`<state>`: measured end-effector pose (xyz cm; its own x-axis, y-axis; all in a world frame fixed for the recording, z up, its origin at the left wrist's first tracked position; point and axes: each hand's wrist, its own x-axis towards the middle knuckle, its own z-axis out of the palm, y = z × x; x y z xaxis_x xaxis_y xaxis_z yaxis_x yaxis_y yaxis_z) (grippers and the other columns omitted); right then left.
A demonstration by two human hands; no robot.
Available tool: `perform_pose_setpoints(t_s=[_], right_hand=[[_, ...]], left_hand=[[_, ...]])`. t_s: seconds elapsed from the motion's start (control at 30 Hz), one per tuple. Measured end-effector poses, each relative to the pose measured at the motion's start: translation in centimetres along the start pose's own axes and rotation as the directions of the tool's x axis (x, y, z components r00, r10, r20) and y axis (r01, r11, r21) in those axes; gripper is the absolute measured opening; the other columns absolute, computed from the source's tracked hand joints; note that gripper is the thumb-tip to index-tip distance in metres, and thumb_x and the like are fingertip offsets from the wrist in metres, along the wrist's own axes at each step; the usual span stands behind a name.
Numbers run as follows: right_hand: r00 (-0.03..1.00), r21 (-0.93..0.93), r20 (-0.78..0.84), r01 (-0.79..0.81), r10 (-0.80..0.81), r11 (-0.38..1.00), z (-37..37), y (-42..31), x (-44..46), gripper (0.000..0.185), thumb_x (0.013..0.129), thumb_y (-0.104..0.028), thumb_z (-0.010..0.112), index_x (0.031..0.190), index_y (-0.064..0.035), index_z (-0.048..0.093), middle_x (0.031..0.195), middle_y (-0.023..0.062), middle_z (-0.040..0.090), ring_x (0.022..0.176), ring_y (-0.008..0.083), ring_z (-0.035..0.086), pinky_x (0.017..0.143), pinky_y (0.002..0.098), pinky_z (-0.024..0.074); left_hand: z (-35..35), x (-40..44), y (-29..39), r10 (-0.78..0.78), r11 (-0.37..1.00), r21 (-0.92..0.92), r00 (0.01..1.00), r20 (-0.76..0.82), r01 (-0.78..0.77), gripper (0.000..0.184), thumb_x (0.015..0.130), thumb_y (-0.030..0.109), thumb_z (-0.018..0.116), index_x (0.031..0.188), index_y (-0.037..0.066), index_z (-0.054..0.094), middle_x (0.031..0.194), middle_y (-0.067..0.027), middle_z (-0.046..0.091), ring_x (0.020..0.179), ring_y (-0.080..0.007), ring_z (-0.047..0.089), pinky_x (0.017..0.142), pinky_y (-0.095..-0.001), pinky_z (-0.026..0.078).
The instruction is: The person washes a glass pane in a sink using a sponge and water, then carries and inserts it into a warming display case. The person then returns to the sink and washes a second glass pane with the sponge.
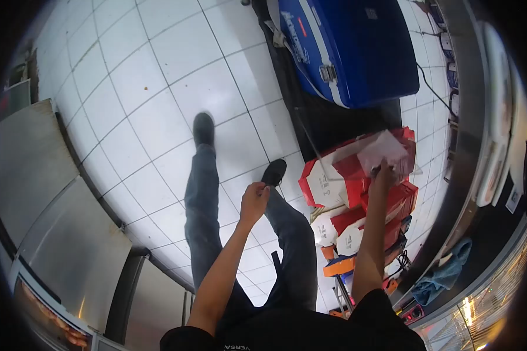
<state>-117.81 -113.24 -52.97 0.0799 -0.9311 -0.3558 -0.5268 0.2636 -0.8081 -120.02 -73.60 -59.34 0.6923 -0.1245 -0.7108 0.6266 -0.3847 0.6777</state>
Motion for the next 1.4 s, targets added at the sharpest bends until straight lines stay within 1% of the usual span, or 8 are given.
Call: perform_pose_setpoints(t_s=[0.3,0.47,0.57,0.7,0.83,1.1,1.27,1.4], right_hand=[[0.977,0.159,0.166,-0.160,0.133,0.974,-4.3,-8.1,-23.6,0.036,0.078,0.007,0.068,0.105,-0.0035,0.045,0.086,0.0102,0.059,0.057,0.0198,0.061,0.047,0.0295,0.0534],[0.929,0.128,0.256,-0.307,0.267,0.943,-2.8,-15.2,-34.7,0.052,0.081,0.005,0.067,0.124,-0.0084,0.041,0.098,0.0152,0.061,0.066,0.0239,0.065,0.053,0.0367,0.0605],[0.881,-0.018,0.304,-0.375,0.362,0.927,-2.0,-16.1,-38.9,0.044,0.080,0.006,0.064,0.118,-0.0049,0.043,0.092,0.0150,0.062,0.070,0.0331,0.070,0.056,0.0434,0.0616],[0.792,-0.011,0.402,-0.497,0.459,0.868,3.5,-23.1,-46.7,0.044,0.082,0.008,0.059,0.114,0.0001,0.030,0.093,0.0233,0.058,0.065,0.0387,0.068,0.052,0.0472,0.0621],[0.748,0.023,0.551,-0.457,0.370,0.889,10.5,-31.5,-53.8,0.045,0.083,0.007,0.058,0.116,0.0036,0.028,0.096,0.0250,0.057,0.065,0.0389,0.068,0.051,0.0484,0.0620],[0.621,0.055,0.773,-0.266,0.127,0.962,29.3,-47.7,-61.1,0.040,0.089,0.004,0.051,0.120,0.0003,0.026,0.103,0.0299,0.062,0.068,0.0412,0.070,0.054,0.0476,0.0627],[0.459,0.153,0.875,0.035,-0.152,0.988,49.3,-60.9,-60.1,0.038,0.088,0.005,0.053,0.118,0.0024,0.029,0.097,0.0280,0.064,0.071,0.0409,0.071,0.055,0.0459,0.0631],[0.228,0.044,0.971,0.131,-0.073,0.990,59.6,-71.1,-66.9,0.035,0.088,0.001,0.058,0.112,0.0060,0.033,0.101,0.0300,0.065,0.072,0.0394,0.072,0.058,0.0442,0.0636]], left_hand=[[-13.1,-4.3,11.3,0.108,0.993,0.013,0.895,-0.434,-0.113,0.021,0.096,0.012,0.064,0.114,0.001,0.061,0.112,-0.0114,0.063,0.097,-0.0212,0.066,0.077,-0.0321,0.056],[-23.9,-4.6,17.6,0.161,0.985,0.021,0.883,-0.441,-0.169,0.027,0.096,0.019,0.065,0.116,0.001,0.060,0.109,-0.0138,0.066,0.095,-0.0219,0.066,0.081,-0.0321,0.054],[-30.0,-3.1,22.1,0.182,0.983,0.075,0.925,-0.333,-0.167,0.034,0.095,0.027,0.067,0.118,0.003,0.062,0.109,-0.0137,0.068,0.096,-0.0231,0.068,0.080,-0.0349,0.056],[-39.3,1.6,26.6,0.162,0.952,0.246,0.982,0.100,-0.182,0.053,0.091,0.044,0.068,0.123,0.001,0.060,0.113,-0.0172,0.069,0.100,-0.0304,0.068,0.087,-0.0395,0.055],[-48.2,5.1,32.0,-0.010,0.773,0.571,0.894,0.448,-0.277,0.091,0.087,0.074,0.053,0.140,0.000,0.050,0.136,-0.0249,0.057,0.130,-0.0385,0.052,0.108,-0.0449,0.042],[-67.0,19.0,43.2,-0.295,0.775,0.628,0.920,0.257,0.073,0.123,0.071,0.093,0.046,0.137,-0.010,0.050,0.144,-0.0302,0.048,0.139,-0.0394,0.043,0.115,-0.0437,0.035],[-77.1,28.7,52.8,0.208,0.822,0.569,0.947,-0.245,-0.034,0.108,0.077,0.091,0.041,0.107,-0.009,0.069,0.115,-0.0307,0.066,0.114,-0.0433,0.063,0.099,-0.0497,0.047],[-87.7,24.3,56.0,0.066,0.918,0.376,0.885,-0.461,0.127,0.106,0.078,0.091,0.041,0.098,-0.009,0.072,0.106,-0.0317,0.068,0.107,-0.0449,0.065,0.094,-0.0508,0.050]])
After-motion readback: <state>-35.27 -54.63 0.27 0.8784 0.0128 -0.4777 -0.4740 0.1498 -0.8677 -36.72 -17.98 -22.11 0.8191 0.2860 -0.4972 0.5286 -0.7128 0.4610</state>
